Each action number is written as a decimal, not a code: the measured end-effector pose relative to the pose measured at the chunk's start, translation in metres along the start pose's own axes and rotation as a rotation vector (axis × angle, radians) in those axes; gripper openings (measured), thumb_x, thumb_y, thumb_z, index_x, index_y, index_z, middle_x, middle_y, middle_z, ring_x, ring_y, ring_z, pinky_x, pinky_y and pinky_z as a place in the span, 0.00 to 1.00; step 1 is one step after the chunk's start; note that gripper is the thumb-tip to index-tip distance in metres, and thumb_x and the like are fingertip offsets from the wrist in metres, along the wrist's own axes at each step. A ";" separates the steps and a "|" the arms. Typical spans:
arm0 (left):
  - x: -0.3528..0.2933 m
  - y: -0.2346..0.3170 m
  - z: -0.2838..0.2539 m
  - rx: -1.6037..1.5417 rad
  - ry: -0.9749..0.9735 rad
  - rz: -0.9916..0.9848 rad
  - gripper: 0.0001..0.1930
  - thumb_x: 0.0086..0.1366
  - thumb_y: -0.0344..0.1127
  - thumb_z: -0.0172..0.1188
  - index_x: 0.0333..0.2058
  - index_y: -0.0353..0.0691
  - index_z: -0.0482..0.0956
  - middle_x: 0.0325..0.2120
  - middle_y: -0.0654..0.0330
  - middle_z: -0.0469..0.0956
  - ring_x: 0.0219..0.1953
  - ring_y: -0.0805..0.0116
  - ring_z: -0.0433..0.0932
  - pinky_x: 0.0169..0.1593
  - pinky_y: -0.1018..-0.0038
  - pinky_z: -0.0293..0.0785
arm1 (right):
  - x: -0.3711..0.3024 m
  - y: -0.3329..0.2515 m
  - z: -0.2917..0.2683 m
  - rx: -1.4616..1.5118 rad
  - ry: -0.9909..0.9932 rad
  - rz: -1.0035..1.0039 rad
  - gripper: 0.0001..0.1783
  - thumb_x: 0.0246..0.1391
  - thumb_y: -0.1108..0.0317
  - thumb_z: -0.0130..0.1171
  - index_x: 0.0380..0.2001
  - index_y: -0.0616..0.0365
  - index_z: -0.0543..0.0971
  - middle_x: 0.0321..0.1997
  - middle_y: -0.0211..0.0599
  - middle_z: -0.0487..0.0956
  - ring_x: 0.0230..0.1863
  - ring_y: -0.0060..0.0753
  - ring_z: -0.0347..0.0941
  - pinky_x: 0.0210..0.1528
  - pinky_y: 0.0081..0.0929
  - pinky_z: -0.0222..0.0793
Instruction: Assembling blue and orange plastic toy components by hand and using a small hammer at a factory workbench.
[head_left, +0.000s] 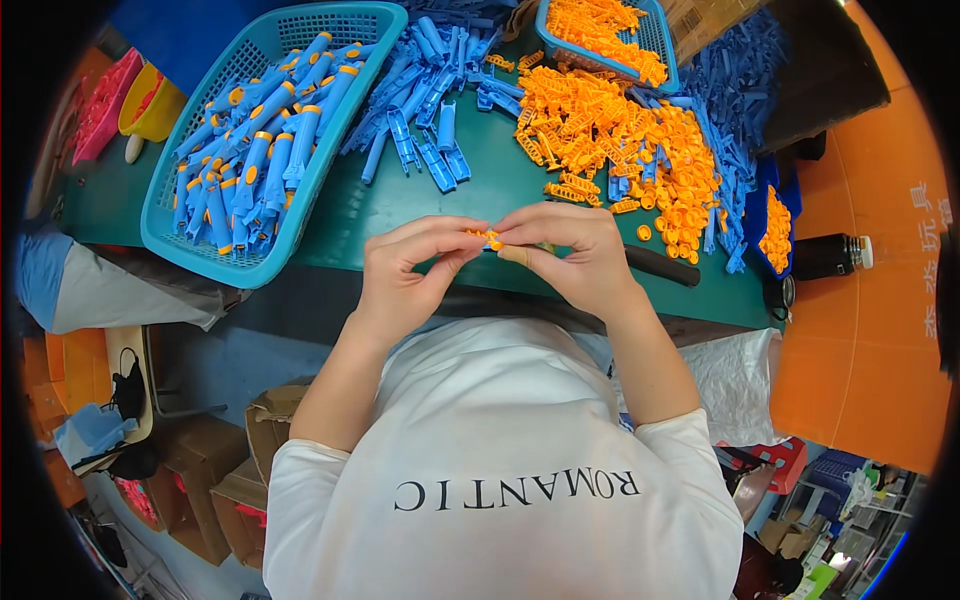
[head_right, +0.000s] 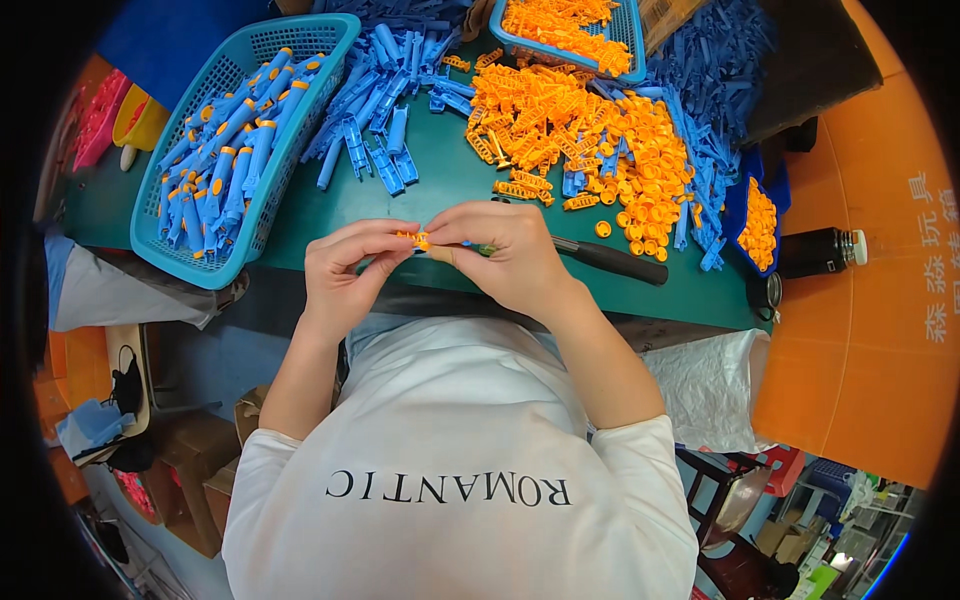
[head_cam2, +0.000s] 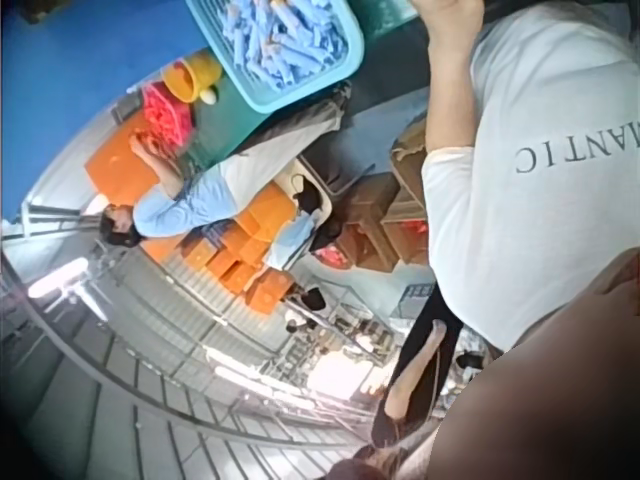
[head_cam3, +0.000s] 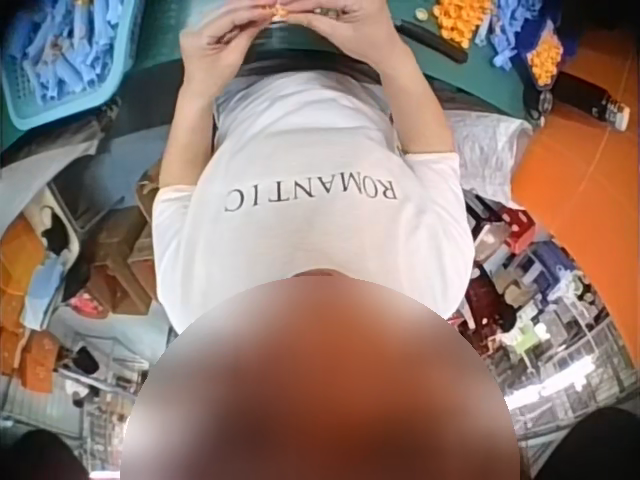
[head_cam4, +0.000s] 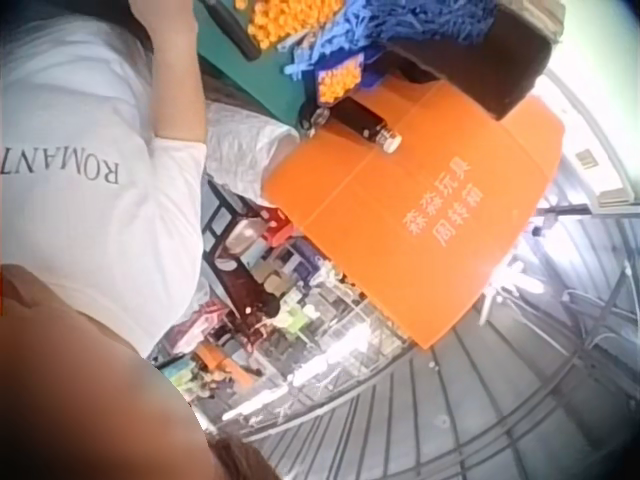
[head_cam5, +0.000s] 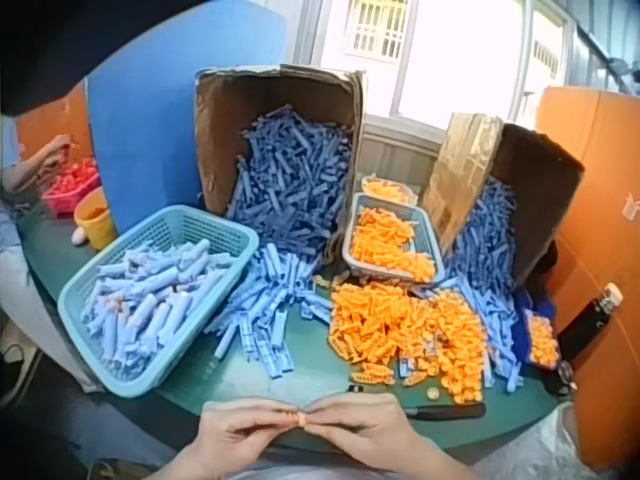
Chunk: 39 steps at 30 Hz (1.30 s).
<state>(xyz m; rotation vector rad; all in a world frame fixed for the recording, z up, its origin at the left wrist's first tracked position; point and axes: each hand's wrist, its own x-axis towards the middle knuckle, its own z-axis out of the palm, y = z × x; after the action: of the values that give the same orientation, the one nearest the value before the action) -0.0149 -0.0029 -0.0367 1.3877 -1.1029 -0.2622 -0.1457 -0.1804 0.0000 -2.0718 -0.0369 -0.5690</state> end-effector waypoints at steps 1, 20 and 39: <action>0.001 0.000 0.001 0.084 -0.003 0.034 0.14 0.57 0.22 0.70 0.43 0.36 0.86 0.42 0.54 0.86 0.45 0.60 0.84 0.49 0.69 0.80 | -0.001 0.004 0.001 0.000 0.000 0.000 0.08 0.49 0.79 0.71 0.34 0.60 0.88 0.40 0.39 0.87 0.37 0.31 0.83 0.40 0.25 0.78; -0.003 -0.021 -0.002 0.391 -0.073 0.001 0.23 0.54 0.28 0.72 0.51 0.41 0.81 0.36 0.64 0.85 0.41 0.61 0.77 0.49 0.65 0.70 | -0.010 0.032 0.020 -0.192 -0.013 -0.026 0.08 0.45 0.79 0.71 0.31 0.60 0.86 0.38 0.35 0.85 0.39 0.37 0.80 0.42 0.31 0.74; 0.001 -0.020 0.001 0.458 -0.098 0.119 0.12 0.51 0.24 0.71 0.37 0.44 0.88 0.33 0.64 0.84 0.37 0.62 0.78 0.44 0.67 0.74 | -0.011 0.029 0.018 -0.318 -0.067 -0.084 0.10 0.46 0.78 0.70 0.34 0.59 0.85 0.41 0.35 0.84 0.41 0.41 0.76 0.43 0.33 0.73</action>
<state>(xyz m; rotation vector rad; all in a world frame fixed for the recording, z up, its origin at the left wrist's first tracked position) -0.0062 -0.0093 -0.0531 1.7164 -1.3792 0.0135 -0.1412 -0.1798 -0.0353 -2.4077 -0.0766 -0.5861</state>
